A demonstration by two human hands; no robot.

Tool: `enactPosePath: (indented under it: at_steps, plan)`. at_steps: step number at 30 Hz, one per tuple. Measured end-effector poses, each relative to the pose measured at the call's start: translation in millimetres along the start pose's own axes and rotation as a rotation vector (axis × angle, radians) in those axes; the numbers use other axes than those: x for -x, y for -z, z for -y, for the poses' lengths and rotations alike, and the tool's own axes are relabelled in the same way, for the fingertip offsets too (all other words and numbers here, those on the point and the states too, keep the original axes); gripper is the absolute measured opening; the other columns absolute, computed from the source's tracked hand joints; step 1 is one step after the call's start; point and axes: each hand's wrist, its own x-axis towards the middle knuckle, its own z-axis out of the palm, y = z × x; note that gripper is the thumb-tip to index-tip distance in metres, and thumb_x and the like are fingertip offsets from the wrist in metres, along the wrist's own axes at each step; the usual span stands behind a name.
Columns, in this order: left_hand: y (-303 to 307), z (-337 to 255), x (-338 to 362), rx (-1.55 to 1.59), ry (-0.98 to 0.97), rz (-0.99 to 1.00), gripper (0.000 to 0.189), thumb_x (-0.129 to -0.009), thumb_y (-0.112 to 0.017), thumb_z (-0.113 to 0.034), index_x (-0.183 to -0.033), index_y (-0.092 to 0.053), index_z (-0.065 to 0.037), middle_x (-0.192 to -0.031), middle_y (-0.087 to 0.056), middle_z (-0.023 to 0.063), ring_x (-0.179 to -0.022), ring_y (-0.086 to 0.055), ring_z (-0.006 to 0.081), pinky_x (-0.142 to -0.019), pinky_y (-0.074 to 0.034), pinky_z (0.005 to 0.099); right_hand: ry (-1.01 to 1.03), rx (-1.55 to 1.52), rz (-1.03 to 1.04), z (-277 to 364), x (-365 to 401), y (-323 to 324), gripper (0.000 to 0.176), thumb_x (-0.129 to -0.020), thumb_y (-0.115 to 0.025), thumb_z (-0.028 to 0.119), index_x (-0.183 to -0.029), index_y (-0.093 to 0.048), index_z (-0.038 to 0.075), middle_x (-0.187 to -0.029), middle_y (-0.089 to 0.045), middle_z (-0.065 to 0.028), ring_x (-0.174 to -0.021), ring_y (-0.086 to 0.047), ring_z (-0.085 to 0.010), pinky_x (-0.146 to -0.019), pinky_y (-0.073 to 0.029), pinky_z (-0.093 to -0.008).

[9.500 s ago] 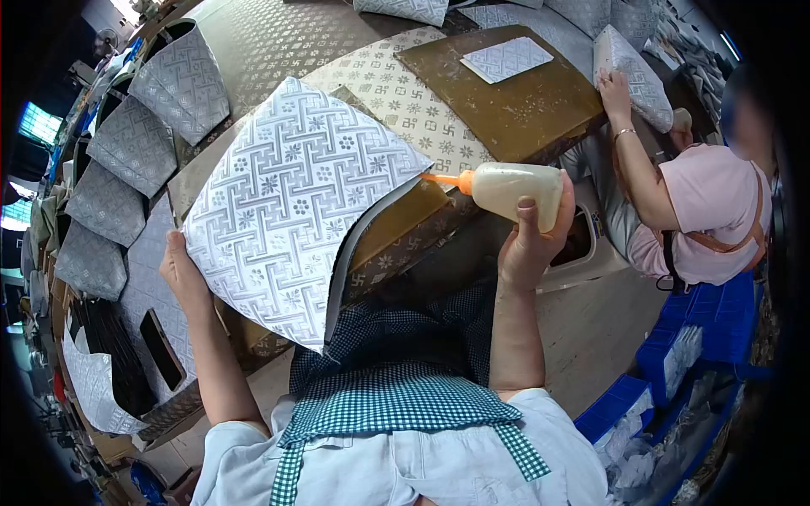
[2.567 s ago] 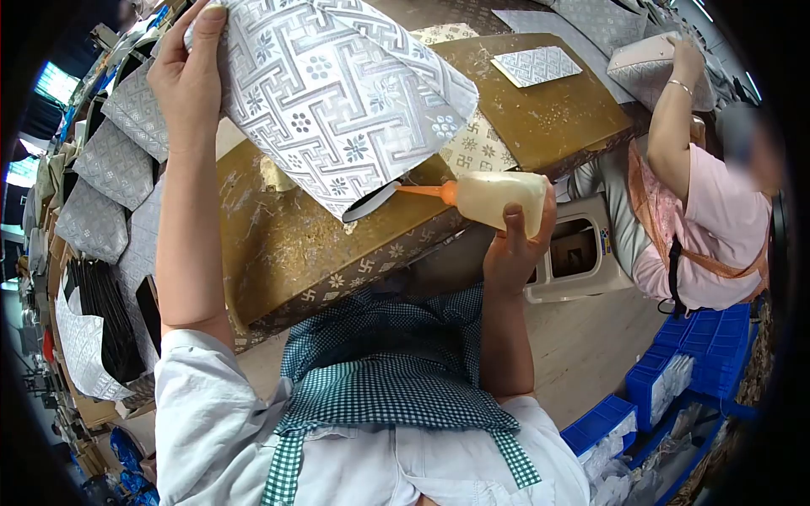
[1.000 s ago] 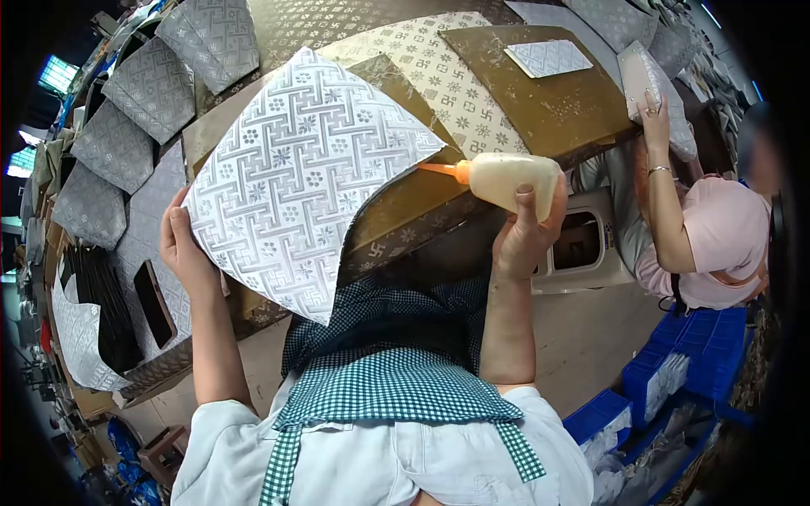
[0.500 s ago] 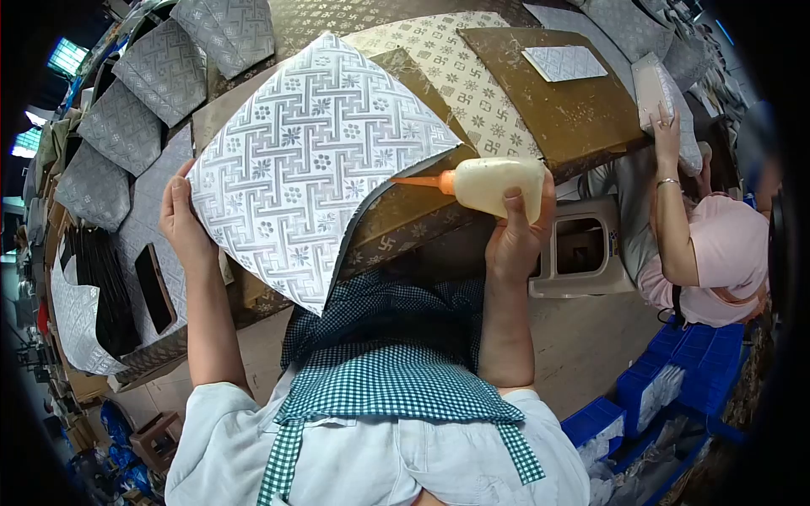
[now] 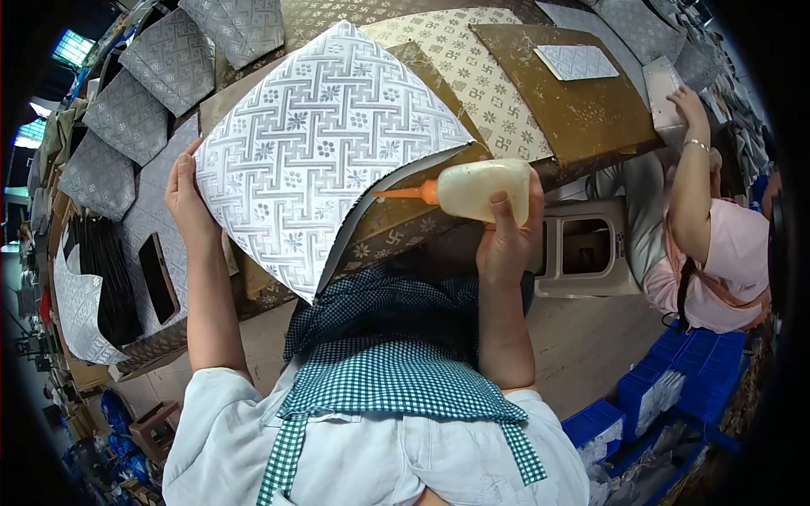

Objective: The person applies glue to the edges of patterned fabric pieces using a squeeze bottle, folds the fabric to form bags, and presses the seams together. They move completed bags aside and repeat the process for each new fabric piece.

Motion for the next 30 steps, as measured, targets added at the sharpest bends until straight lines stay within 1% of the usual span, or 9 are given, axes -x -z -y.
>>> enactPosePath:
  at_steps: [6, 12, 18, 19, 22, 23, 26, 29, 30]
  plan:
    - [1, 2, -1, 0.007, 0.004, -0.013, 0.036, -0.100, -0.049, -0.022, -0.113, -0.061, 0.009, -0.102, -0.068, 0.0142, -0.087, -0.065, 0.0150, -0.077, -0.051, 0.0259, -0.056, -0.047, 0.044, -8, 10, -1, 0.060, -0.082, -0.073, 0.002, -0.136, -0.046, 0.003, -0.126, -0.054, -0.0071, -0.112, -0.055, -0.0165, -0.098, -0.046, -0.0323]
    - [3, 4, -3, -0.012, 0.000, -0.031, 0.036, -0.099, -0.049, -0.022, -0.113, -0.062, 0.009, -0.102, -0.067, 0.0141, -0.089, -0.064, 0.0149, -0.079, -0.050, 0.0255, -0.121, -0.077, 0.076, -10, 24, -4, 0.058, -0.082, -0.072, 0.001, -0.135, -0.048, 0.005, -0.122, -0.057, -0.0044, -0.109, -0.056, -0.0138, -0.096, -0.047, -0.0304]
    - [6, 10, -3, -0.019, -0.032, -0.025, 0.035, -0.099, -0.049, -0.021, -0.112, -0.063, 0.009, -0.102, -0.067, 0.0132, -0.088, -0.063, 0.0137, -0.080, -0.050, 0.0249, -0.224, -0.099, 0.141, -7, 46, -5, 0.054, -0.083, -0.072, 0.004, -0.133, -0.050, 0.007, -0.119, -0.059, -0.0045, -0.107, -0.058, -0.0132, -0.095, -0.049, -0.0308]
    - [5, 9, -3, -0.026, -0.034, -0.026, 0.035, -0.099, -0.049, -0.021, -0.112, -0.063, 0.009, -0.102, -0.067, 0.0130, -0.088, -0.063, 0.0136, -0.080, -0.049, 0.0248, -0.264, -0.107, 0.147, -8, 50, -4, 0.056, -0.083, -0.072, 0.007, -0.133, -0.049, 0.005, -0.120, -0.058, -0.0047, -0.108, -0.057, -0.0132, -0.096, -0.048, -0.0303]
    - [6, 11, -4, -0.039, -0.032, -0.036, 0.035, -0.099, -0.049, -0.021, -0.111, -0.063, 0.009, -0.103, -0.068, 0.0131, -0.089, -0.063, 0.0140, -0.080, -0.050, 0.0248, -0.363, -0.180, 0.170, -2, 62, -8, 0.057, -0.083, -0.072, 0.008, -0.134, -0.046, 0.003, -0.122, -0.057, -0.0051, -0.110, -0.056, -0.0135, -0.097, -0.047, -0.0306]
    - [5, 10, -4, -0.034, -0.026, -0.043, 0.035, -0.099, -0.049, -0.021, -0.111, -0.063, 0.009, -0.103, -0.068, 0.0131, -0.089, -0.064, 0.0141, -0.080, -0.050, 0.0249, -0.393, -0.211, 0.208, -2, 64, -8, 0.059, -0.084, -0.072, 0.009, -0.135, -0.044, 0.002, -0.123, -0.056, -0.0058, -0.111, -0.055, -0.0147, -0.098, -0.046, -0.0315]
    - [2, 7, -2, -0.021, -0.018, -0.051, 0.035, -0.099, -0.049, -0.021, -0.111, -0.064, 0.008, -0.103, -0.068, 0.0134, -0.089, -0.064, 0.0145, -0.080, -0.050, 0.0253, -0.296, -0.197, 0.134, -1, 64, -6, 0.058, -0.084, -0.071, 0.008, -0.135, -0.044, 0.002, -0.122, -0.056, -0.0062, -0.111, -0.056, -0.0159, -0.099, -0.046, -0.0324]
    - [3, 8, -2, -0.015, -0.028, -0.044, 0.035, -0.099, -0.049, -0.021, -0.111, -0.063, 0.009, -0.103, -0.068, 0.0136, -0.089, -0.064, 0.0149, -0.080, -0.050, 0.0259, -0.084, -0.076, 0.100, 10, 49, -9, 0.063, -0.083, -0.074, 0.011, -0.137, -0.042, 0.003, -0.122, -0.055, -0.0069, -0.111, -0.056, -0.0182, -0.098, -0.047, -0.0342]
    - [2, 8, -2, -0.014, -0.029, -0.048, 0.035, -0.099, -0.049, -0.021, -0.111, -0.063, 0.009, -0.103, -0.068, 0.0137, -0.089, -0.064, 0.0150, -0.080, -0.050, 0.0260, -0.033, 0.019, 0.108, 13, 47, -9, 0.061, -0.087, -0.070, 0.015, -0.138, -0.040, 0.002, -0.124, -0.053, -0.0098, -0.113, -0.055, -0.0212, -0.099, -0.048, -0.0367]
